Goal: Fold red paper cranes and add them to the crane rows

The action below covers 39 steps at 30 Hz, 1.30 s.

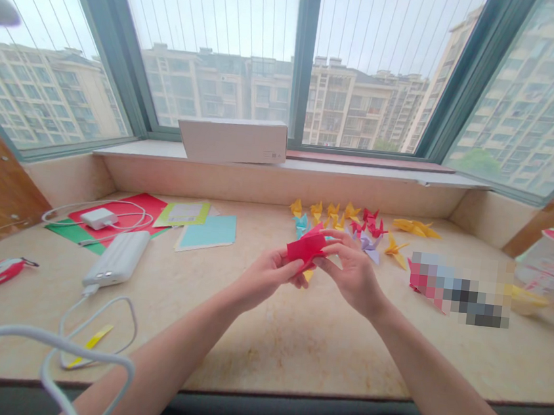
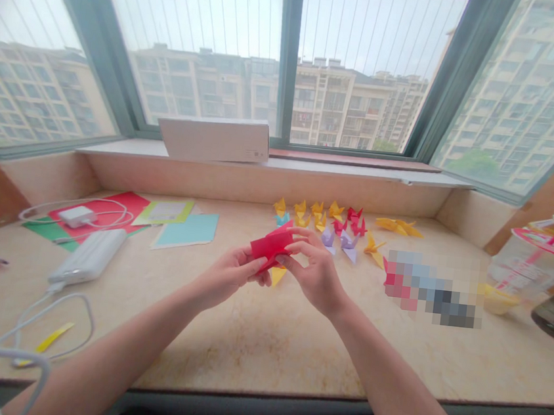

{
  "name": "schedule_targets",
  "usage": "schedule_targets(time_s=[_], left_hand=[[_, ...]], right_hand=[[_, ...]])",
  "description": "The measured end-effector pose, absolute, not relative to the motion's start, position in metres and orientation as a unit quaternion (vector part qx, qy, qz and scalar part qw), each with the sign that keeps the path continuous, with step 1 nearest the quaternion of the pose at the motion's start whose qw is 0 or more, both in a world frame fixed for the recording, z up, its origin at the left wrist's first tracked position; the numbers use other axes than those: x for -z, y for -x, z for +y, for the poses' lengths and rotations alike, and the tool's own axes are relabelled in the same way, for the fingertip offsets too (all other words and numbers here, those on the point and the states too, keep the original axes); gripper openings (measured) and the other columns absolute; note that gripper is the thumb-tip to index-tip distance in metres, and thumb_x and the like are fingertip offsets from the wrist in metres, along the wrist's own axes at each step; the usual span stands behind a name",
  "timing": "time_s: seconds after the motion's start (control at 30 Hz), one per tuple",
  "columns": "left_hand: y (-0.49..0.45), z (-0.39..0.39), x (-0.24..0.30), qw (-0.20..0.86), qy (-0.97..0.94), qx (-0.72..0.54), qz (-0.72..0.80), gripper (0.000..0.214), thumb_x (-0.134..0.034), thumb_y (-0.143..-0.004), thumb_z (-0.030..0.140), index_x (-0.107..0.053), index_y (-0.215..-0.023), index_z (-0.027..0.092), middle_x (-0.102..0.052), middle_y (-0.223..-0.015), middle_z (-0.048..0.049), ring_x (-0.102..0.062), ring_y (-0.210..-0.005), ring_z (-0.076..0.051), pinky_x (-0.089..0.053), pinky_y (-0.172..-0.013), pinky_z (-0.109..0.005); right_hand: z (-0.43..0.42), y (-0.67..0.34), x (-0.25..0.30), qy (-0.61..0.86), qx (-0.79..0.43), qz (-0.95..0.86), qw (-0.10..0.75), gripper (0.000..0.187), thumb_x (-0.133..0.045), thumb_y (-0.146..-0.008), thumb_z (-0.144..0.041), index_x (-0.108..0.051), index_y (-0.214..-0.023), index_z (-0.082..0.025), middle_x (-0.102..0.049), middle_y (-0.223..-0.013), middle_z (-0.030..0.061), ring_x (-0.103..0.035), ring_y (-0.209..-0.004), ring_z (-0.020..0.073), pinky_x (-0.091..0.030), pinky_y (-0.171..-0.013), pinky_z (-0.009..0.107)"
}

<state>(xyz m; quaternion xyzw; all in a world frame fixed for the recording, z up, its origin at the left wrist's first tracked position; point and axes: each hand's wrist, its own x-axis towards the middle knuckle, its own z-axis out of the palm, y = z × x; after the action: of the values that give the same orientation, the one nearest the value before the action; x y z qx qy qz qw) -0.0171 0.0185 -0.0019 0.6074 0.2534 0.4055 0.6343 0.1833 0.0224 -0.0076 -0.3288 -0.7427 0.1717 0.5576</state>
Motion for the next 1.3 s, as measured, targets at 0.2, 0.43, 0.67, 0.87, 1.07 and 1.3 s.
schedule_targets(time_s=[0.2,0.43,0.67,0.87,1.07,1.3], left_hand=[[0.016,0.018,0.002,0.667,-0.564,-0.418,0.251,0.034,-0.07,-0.085,0.038,-0.071,-0.109,0.013,-0.071,-0.097,-0.0118,-0.064,-0.068,-0.013,-0.048,-0.068,-0.027],[0.016,0.022,0.005,0.637,-0.567,-0.46,0.247,0.03,-0.071,-0.084,0.034,-0.07,-0.104,0.011,-0.07,-0.085,-0.0084,-0.063,-0.069,-0.014,-0.047,-0.069,-0.027],[0.015,0.021,0.003,0.555,-0.637,-0.453,0.284,0.028,-0.064,-0.088,0.035,-0.071,-0.1,0.01,-0.066,-0.068,-0.004,-0.057,-0.063,-0.013,-0.044,-0.064,-0.026],[0.012,0.012,-0.004,0.522,-0.668,-0.441,0.296,0.031,-0.064,-0.088,0.037,-0.071,-0.103,0.011,-0.068,-0.07,-0.0044,-0.06,-0.065,-0.014,-0.046,-0.066,-0.027],[0.009,0.014,0.003,0.506,-0.655,-0.462,0.317,0.021,-0.068,-0.085,0.03,-0.074,-0.093,0.011,-0.069,-0.068,-0.004,-0.061,-0.063,-0.014,-0.048,-0.065,-0.027],[0.007,0.018,0.007,0.573,-0.598,-0.468,0.308,0.027,-0.075,-0.079,0.03,-0.074,-0.097,0.011,-0.073,-0.087,-0.0083,-0.067,-0.068,-0.014,-0.051,-0.066,-0.026]], right_hand=[[0.027,-0.185,0.01,0.317,-0.244,-0.684,0.61,0.01,-0.073,-0.084,-0.034,-0.073,-0.09,-0.025,-0.058,-0.124,0.0085,-0.055,-0.122,0.0258,-0.042,-0.107,0.048],[0.022,-0.187,0.007,0.313,-0.222,-0.711,0.589,0.01,-0.074,-0.083,-0.036,-0.074,-0.087,-0.027,-0.056,-0.129,0.0075,-0.049,-0.128,0.028,-0.037,-0.111,0.051],[0.019,-0.187,0.005,0.332,-0.17,-0.724,0.58,0.008,-0.071,-0.085,-0.031,-0.071,-0.081,-0.025,-0.055,-0.131,0.0074,-0.056,-0.119,0.0266,-0.04,-0.107,0.049],[0.021,-0.183,0.008,0.341,-0.138,-0.708,0.603,0.01,-0.07,-0.085,-0.03,-0.069,-0.078,-0.023,-0.061,-0.119,0.0094,-0.053,-0.123,0.0271,-0.038,-0.108,0.049],[0.021,-0.176,0.012,0.34,-0.186,-0.659,0.644,0.014,-0.073,-0.082,-0.029,-0.067,-0.072,-0.021,-0.06,-0.115,0.0101,-0.053,-0.122,0.0268,-0.043,-0.104,0.047],[0.018,-0.168,0.007,0.325,-0.292,-0.568,0.698,0.017,-0.078,-0.075,-0.03,-0.065,-0.082,-0.021,-0.051,-0.126,0.0075,-0.067,-0.09,0.0155,-0.057,-0.081,0.032]])
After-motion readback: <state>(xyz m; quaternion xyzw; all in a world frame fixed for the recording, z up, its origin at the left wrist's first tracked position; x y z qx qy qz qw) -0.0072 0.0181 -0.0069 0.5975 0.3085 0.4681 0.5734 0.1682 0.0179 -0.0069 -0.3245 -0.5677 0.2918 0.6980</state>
